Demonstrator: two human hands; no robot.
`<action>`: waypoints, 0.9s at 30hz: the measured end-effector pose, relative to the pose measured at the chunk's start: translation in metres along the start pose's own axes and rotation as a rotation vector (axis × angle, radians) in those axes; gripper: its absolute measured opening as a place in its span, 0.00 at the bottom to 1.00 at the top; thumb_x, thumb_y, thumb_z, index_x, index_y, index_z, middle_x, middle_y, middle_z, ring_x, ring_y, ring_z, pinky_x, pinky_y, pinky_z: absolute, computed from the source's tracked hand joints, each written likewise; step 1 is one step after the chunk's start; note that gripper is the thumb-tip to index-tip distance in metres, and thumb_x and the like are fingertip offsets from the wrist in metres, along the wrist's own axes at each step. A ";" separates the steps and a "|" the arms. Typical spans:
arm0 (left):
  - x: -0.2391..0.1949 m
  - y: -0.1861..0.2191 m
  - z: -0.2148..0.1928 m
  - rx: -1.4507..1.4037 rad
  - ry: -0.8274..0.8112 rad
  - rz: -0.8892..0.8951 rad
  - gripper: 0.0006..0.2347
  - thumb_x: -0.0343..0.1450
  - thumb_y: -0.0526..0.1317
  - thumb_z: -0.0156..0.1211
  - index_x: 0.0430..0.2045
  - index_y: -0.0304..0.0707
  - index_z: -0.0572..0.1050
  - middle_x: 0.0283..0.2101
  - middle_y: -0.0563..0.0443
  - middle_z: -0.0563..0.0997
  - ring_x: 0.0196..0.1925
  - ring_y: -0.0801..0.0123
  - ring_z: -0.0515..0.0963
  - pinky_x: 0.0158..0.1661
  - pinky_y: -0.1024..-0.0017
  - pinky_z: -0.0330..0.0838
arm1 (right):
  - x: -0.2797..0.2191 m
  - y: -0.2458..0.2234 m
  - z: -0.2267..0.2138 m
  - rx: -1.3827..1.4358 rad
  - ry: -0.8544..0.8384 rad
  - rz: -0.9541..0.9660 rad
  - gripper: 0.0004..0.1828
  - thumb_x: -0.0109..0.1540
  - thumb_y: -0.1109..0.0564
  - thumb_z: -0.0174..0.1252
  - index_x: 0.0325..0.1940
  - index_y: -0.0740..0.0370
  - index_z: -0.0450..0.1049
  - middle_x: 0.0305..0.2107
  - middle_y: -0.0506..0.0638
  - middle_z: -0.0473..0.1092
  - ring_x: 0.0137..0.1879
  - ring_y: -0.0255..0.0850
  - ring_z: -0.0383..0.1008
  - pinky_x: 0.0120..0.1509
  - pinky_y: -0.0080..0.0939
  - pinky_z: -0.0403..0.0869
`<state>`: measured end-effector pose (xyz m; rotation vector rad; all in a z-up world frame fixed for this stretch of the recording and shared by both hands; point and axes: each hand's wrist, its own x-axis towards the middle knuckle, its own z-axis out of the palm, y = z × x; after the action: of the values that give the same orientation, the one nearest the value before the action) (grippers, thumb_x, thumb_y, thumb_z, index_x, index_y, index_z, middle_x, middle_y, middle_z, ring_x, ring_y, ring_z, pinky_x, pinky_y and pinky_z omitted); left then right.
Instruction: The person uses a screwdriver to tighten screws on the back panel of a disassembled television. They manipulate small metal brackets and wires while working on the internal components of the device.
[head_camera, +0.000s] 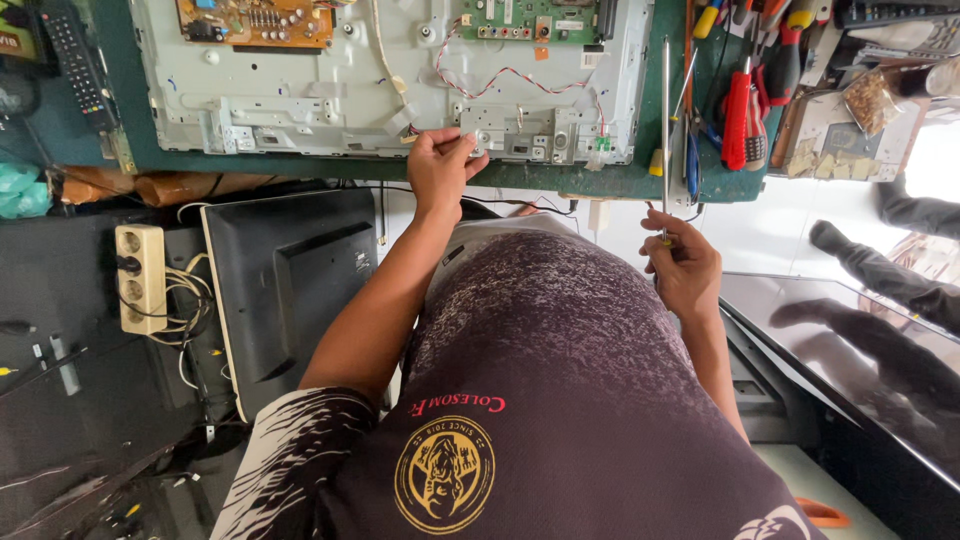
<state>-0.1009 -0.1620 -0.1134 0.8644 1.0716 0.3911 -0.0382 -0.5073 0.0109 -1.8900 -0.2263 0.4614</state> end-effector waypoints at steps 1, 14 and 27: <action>0.002 0.001 0.000 -0.004 -0.001 -0.012 0.13 0.71 0.30 0.70 0.45 0.25 0.72 0.34 0.43 0.71 0.32 0.47 0.88 0.40 0.52 0.93 | 0.000 -0.001 0.000 -0.001 0.003 0.000 0.19 0.66 0.73 0.57 0.61 0.72 0.79 0.45 0.65 0.79 0.35 0.44 0.78 0.35 0.39 0.77; -0.003 0.022 0.004 -0.052 0.019 -0.144 0.12 0.69 0.30 0.71 0.41 0.25 0.73 0.36 0.41 0.69 0.33 0.40 0.88 0.41 0.51 0.93 | -0.002 0.007 -0.001 0.019 0.010 0.016 0.20 0.66 0.74 0.57 0.62 0.73 0.79 0.46 0.68 0.78 0.37 0.45 0.79 0.35 0.39 0.77; -0.002 0.019 0.006 0.037 0.093 -0.024 0.16 0.68 0.31 0.71 0.44 0.24 0.69 0.35 0.43 0.69 0.30 0.43 0.87 0.37 0.55 0.94 | -0.005 0.008 -0.004 0.019 0.000 -0.006 0.20 0.66 0.74 0.56 0.62 0.73 0.79 0.46 0.68 0.78 0.38 0.47 0.79 0.36 0.41 0.78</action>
<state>-0.0941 -0.1540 -0.0960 0.8723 1.1770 0.3954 -0.0413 -0.5152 0.0051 -1.8705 -0.2271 0.4577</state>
